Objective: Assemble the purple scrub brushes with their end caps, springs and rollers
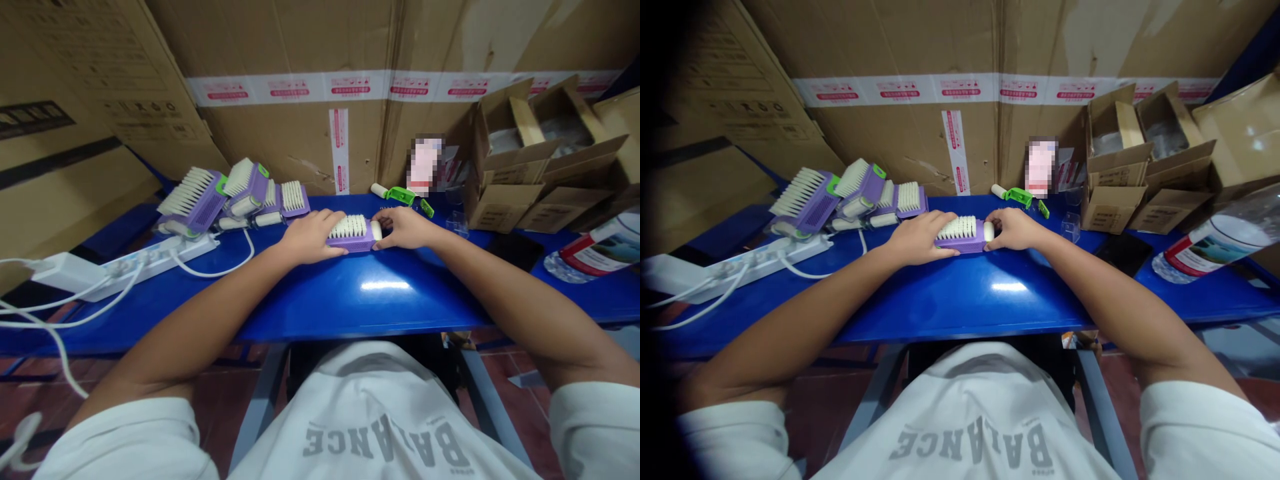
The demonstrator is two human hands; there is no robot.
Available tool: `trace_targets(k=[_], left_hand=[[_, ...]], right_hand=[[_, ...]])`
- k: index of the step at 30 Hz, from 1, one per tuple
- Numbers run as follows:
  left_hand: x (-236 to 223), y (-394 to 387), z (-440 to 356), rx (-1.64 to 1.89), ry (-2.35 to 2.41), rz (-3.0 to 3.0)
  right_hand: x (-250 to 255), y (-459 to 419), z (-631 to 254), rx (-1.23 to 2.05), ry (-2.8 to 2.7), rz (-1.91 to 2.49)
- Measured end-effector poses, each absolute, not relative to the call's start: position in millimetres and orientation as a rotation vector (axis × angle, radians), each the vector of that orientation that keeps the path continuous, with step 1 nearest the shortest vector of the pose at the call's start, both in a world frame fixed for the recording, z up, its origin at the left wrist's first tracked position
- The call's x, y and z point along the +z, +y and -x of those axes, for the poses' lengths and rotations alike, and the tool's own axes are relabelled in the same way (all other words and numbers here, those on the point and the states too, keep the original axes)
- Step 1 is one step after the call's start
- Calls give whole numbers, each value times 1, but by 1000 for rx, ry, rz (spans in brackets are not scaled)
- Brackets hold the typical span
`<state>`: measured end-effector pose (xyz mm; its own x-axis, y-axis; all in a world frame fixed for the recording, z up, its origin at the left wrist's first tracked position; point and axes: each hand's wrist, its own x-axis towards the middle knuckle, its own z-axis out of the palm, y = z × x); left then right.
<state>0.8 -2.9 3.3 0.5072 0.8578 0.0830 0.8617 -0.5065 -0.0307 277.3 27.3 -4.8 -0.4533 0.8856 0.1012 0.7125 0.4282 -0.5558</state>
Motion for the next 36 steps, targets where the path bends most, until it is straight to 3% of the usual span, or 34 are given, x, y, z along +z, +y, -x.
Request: trace_targets(k=[36], left_hand=[[3,-2,-1,-92,-1524,2663]], right_hand=[[-3,26,-278,532,-2356,1307]])
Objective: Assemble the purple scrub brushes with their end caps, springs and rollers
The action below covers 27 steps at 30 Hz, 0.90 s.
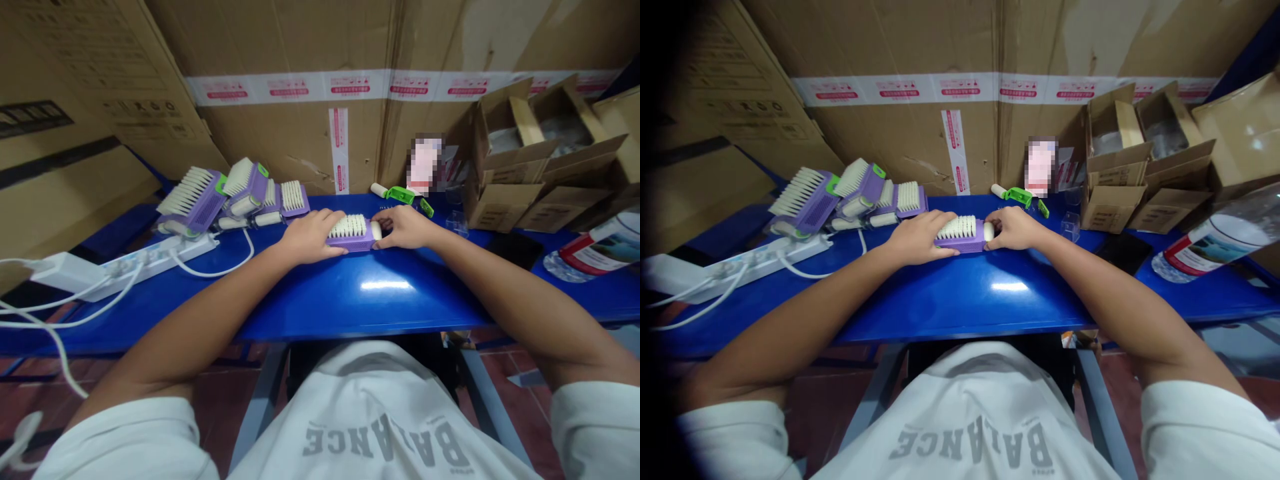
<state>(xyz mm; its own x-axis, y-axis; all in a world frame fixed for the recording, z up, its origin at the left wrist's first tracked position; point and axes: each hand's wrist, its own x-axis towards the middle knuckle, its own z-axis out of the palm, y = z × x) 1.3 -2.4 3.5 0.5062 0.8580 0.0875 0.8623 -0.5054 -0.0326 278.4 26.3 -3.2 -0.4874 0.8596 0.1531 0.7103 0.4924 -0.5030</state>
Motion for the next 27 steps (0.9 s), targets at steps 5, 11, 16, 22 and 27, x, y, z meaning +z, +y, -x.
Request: trace_targets(k=[5,11,16,22,27], left_hand=[[3,-2,-1,-89,-1540,2661],[3,-3,-1,-96,-1544,2663],[4,-3,-1,-92,-1550,2668],[4,-5,-2,-77,-1554,2652],[5,-6,-2,-76,-1559,2647]], right_hand=[[-2,25,-278,502,-2367,1318],[-1,25,-277,500,-2393,1299],[-1,24,-277,503,-2392,1289],[-2,25,-278,521,-2379,1286],[-2,25,-278,541,-2378,1293]])
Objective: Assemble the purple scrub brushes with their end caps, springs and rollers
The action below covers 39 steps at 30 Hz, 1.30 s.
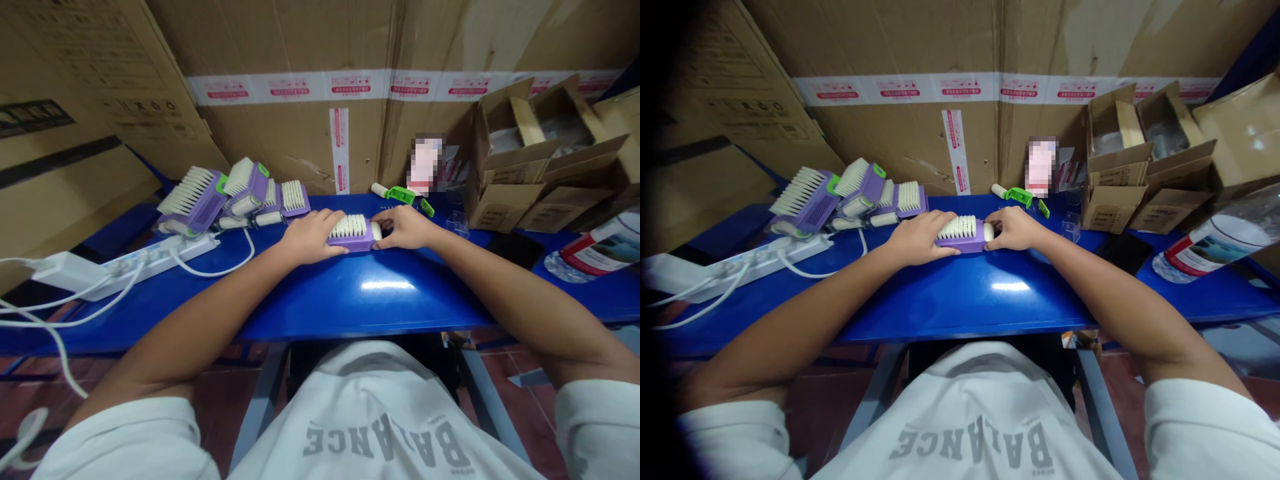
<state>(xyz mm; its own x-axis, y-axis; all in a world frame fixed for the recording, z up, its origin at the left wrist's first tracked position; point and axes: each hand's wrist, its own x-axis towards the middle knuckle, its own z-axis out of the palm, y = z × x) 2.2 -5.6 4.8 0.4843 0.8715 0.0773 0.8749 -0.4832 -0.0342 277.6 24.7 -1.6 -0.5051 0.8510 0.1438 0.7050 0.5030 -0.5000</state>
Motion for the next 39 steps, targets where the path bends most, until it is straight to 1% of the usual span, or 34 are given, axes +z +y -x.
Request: trace_targets(k=[11,18,20,27,32,35,39], left_hand=[[5,-4,-2,-89,-1547,2659],[4,-3,-1,-95,-1536,2663],[3,-2,0,-94,-1532,2664],[3,-2,0,-106,-1519,2670],[4,-3,0,-83,-1537,2659],[4,-3,-1,-73,-1541,2662],[4,-3,0,-87,-1528,2659]], right_hand=[[-8,30,-281,581,-2370,1274],[-1,32,-289,703,-2417,1226],[1,33,-293,674,-2462,1223],[5,36,-298,407,-2564,1254],[6,31,-293,310,-2649,1197],[5,30,-292,325,-2602,1234],[3,32,-291,451,-2403,1363]])
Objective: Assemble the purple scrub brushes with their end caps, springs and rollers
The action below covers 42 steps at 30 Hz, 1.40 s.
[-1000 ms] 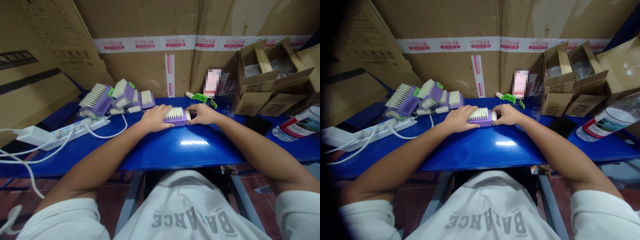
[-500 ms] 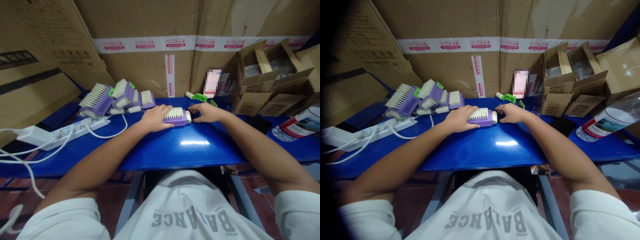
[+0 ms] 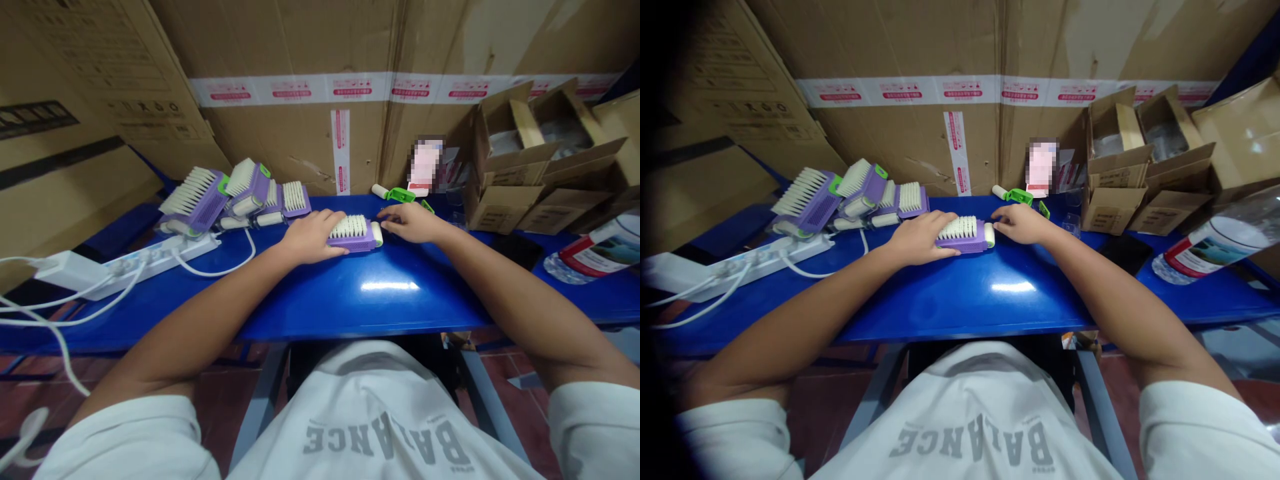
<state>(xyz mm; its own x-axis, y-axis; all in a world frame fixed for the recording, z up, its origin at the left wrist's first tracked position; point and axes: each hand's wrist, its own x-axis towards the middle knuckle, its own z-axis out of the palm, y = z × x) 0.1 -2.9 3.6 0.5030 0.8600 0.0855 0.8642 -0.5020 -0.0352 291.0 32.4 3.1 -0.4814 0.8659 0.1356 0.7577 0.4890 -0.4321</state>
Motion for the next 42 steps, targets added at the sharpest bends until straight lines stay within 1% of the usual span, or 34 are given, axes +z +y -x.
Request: trace_targets(k=[5,16,22,28,35,42], left_hand=[[3,-3,0,-88,-1535,2661],[4,-6,-2,-86,-1527,2665],[1,-6,-3,-122,-1469,2671],[-5,-3,0,-278,-1397,2637],[-12,5,4,-500,-1262,2620],[-15,4,4,-556,-1205,2605]], right_hand=[[4,33,-286,639,-2320,1523],[7,30,-281,678,-2365,1561],[5,30,-280,718,-2291,1573],[4,29,-277,784,-2091,1552],[-2,32,-271,1066,-1686,1468],[-7,36,-276,1167,-1624,1331]])
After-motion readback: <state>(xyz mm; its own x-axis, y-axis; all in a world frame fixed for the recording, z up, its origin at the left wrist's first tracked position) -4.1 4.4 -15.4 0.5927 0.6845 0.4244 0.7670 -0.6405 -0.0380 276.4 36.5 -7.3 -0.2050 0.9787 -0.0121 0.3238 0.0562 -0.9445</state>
